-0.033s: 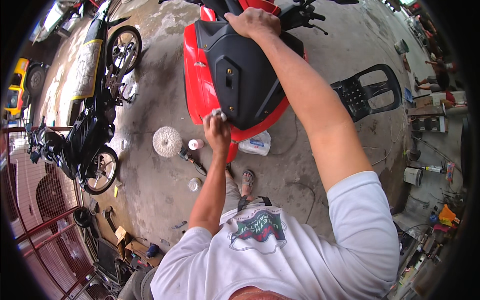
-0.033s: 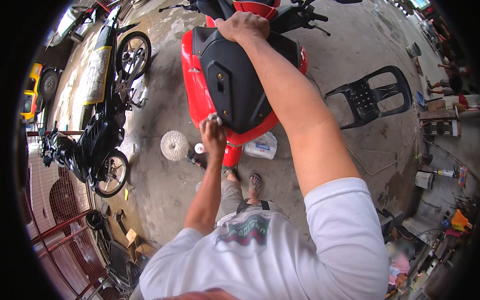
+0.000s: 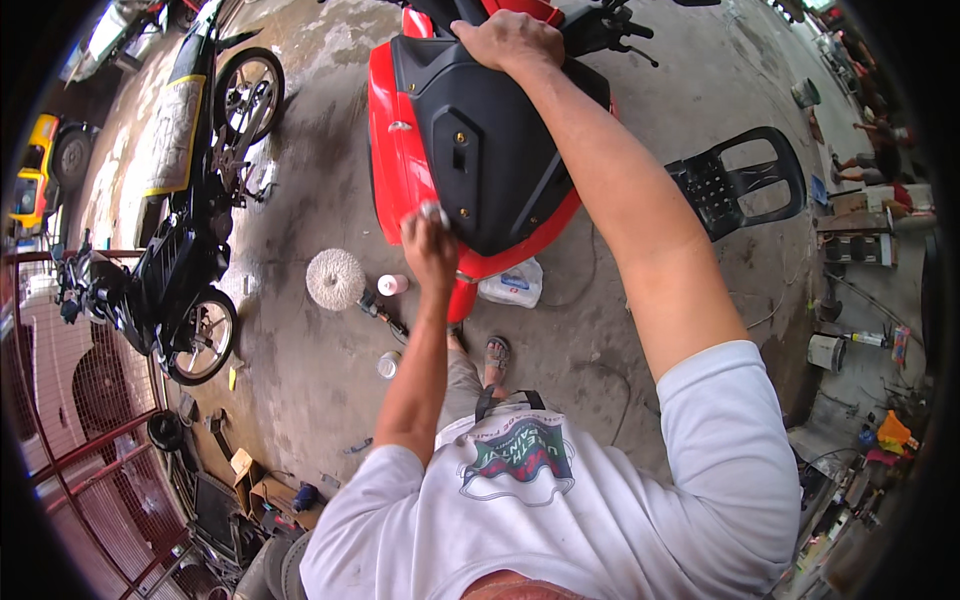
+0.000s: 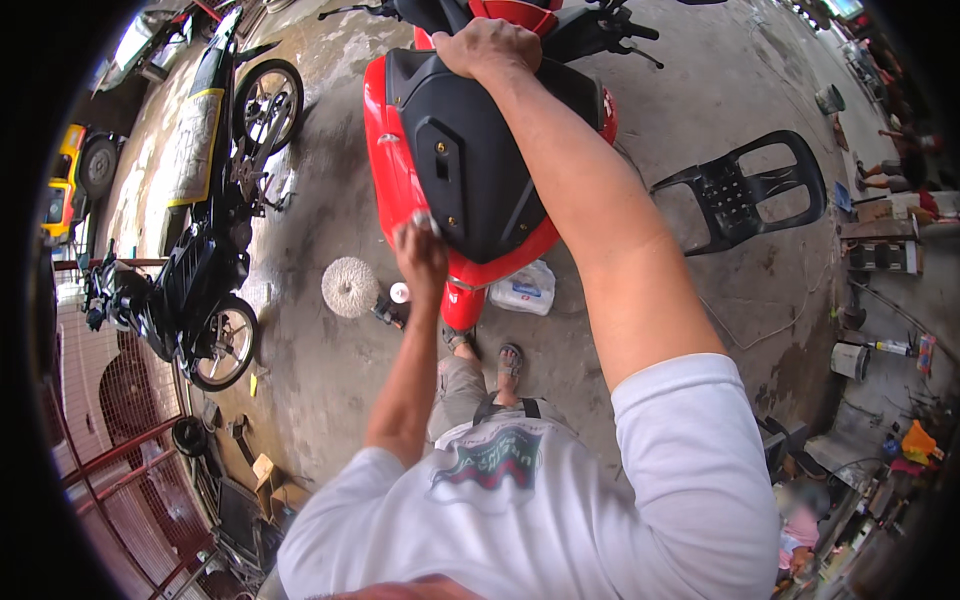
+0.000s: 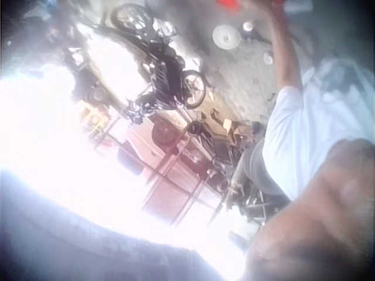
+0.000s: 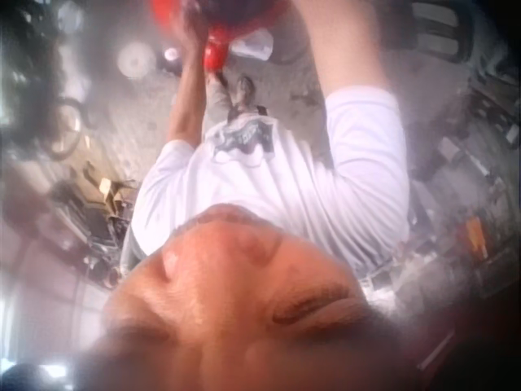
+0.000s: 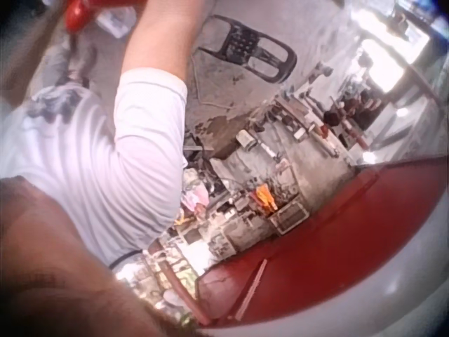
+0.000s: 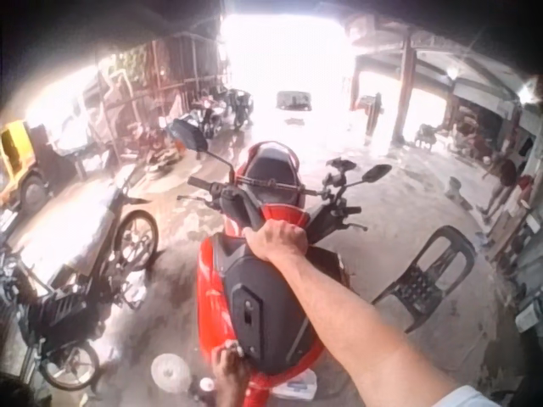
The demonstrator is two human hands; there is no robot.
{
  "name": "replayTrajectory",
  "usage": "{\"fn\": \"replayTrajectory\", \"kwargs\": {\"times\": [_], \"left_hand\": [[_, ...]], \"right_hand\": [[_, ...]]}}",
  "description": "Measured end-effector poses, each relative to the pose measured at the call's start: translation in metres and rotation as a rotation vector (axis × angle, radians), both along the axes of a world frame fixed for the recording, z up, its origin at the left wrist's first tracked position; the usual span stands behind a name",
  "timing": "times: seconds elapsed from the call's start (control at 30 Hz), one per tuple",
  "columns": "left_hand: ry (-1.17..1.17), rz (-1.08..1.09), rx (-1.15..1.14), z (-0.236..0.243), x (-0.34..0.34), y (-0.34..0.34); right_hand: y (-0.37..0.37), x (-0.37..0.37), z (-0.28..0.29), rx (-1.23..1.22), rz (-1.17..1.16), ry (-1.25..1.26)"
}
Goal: The person wipes the body panels of a red motorcycle with a white cloth, moving around the vehicle to clean the front fairing, side panels, and handlebar area. The person repeatedly wipes different sections of the motorcycle's exterior surfaces.
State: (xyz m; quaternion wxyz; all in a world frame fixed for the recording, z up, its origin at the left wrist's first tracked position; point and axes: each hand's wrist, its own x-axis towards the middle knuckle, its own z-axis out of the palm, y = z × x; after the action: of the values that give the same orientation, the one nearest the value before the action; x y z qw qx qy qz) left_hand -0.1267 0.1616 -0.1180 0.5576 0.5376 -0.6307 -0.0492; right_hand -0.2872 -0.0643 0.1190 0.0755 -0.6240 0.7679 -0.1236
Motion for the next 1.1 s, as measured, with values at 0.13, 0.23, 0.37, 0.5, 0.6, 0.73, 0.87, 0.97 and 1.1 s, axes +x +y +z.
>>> {"fn": "replayTrajectory", "kwargs": {"times": [0.13,0.23,0.37,0.5,0.6,0.73,0.87,0.97,1.1], "left_hand": [[-0.253,0.118,0.030,0.085,0.054,-0.156],[-0.073,0.116,-0.053,0.092,0.033,-0.151],[0.037,0.051,0.048,-0.015,-0.006,0.000],[-0.119,0.096,-0.078,0.027,0.027,-0.083],[-0.060,0.094,0.068,0.114,0.033,-0.167],[-0.295,0.118,-0.127,0.029,0.020,-0.083],[-0.047,0.065,0.120,-0.046,0.001,0.024],[-0.166,0.043,-0.058,0.004,0.029,-0.069],[-0.130,0.078,-0.068,0.062,0.056,-0.144]], "right_hand": [[-0.006,0.027,0.024,0.049,0.068,-0.041],[0.000,0.015,0.025,-0.005,0.070,-0.038],[0.000,0.007,0.027,0.038,0.006,-0.043],[-0.002,0.020,0.026,0.032,0.052,-0.037],[-0.008,0.011,0.021,-0.013,0.043,-0.023],[-0.004,0.009,0.020,0.009,0.008,-0.021],[-0.003,0.011,0.029,0.069,0.013,0.000],[-0.005,0.010,0.037,0.031,0.006,0.010],[-0.002,0.016,0.031,0.024,0.027,0.008]]}}
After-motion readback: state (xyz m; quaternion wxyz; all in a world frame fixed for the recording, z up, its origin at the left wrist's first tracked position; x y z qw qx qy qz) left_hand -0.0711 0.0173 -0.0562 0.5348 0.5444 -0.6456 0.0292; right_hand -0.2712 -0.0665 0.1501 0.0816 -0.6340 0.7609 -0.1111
